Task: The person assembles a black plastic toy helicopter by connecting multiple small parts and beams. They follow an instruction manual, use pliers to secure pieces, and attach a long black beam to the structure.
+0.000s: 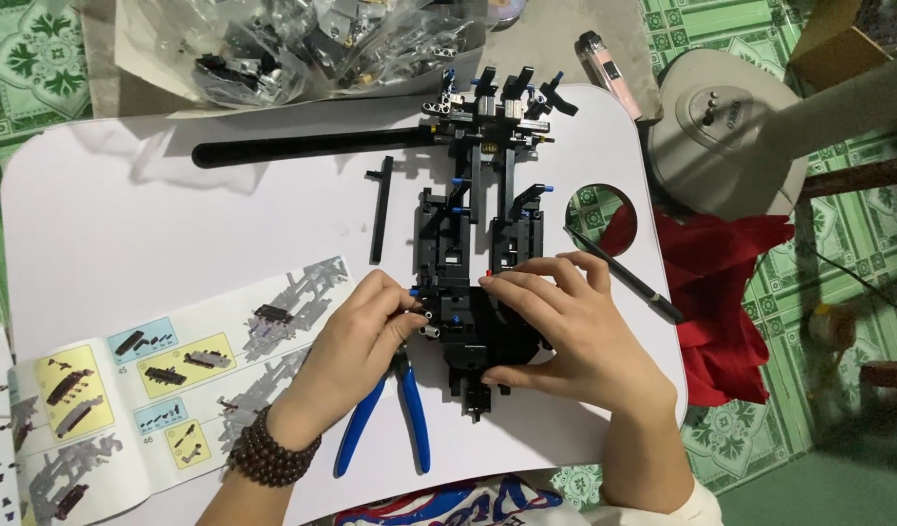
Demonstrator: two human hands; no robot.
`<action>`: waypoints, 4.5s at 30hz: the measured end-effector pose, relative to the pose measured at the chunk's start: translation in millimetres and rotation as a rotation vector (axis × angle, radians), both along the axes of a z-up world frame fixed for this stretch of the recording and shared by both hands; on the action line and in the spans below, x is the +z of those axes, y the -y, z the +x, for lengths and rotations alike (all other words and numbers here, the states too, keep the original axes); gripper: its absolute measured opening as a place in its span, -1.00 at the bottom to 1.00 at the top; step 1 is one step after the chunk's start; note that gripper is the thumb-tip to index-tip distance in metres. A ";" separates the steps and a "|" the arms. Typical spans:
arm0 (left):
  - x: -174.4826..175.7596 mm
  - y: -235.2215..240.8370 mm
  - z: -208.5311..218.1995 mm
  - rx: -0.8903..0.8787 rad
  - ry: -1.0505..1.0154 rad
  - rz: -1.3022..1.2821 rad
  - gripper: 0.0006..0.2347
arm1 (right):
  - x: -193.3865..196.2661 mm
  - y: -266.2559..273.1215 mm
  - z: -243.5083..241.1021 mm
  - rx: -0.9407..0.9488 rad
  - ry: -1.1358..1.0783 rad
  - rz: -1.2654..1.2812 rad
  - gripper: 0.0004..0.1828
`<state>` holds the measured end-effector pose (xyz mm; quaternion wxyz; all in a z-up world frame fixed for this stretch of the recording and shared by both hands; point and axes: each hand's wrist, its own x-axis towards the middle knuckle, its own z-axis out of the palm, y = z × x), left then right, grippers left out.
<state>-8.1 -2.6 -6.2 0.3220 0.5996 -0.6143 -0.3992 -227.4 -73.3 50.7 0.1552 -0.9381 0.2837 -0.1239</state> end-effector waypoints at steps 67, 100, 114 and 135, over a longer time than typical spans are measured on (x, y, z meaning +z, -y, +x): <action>15.0 -16.4 -8.8 -0.035 0.306 -0.212 -0.72 | -39.9 -27.2 -50.0 -0.444 0.470 0.603 -0.64; 11.1 -12.6 -7.7 0.001 0.269 -0.202 -0.75 | -43.7 -21.5 -52.8 -0.272 0.459 0.394 -0.68; 14.4 -9.1 -7.9 -0.010 0.262 -0.244 -0.77 | -40.1 -21.7 -49.2 -0.332 0.469 0.548 -0.72; 15.6 -10.2 -5.1 -0.041 0.149 -0.292 -0.73 | -83.5 -33.5 -60.9 -0.435 0.704 0.428 -0.58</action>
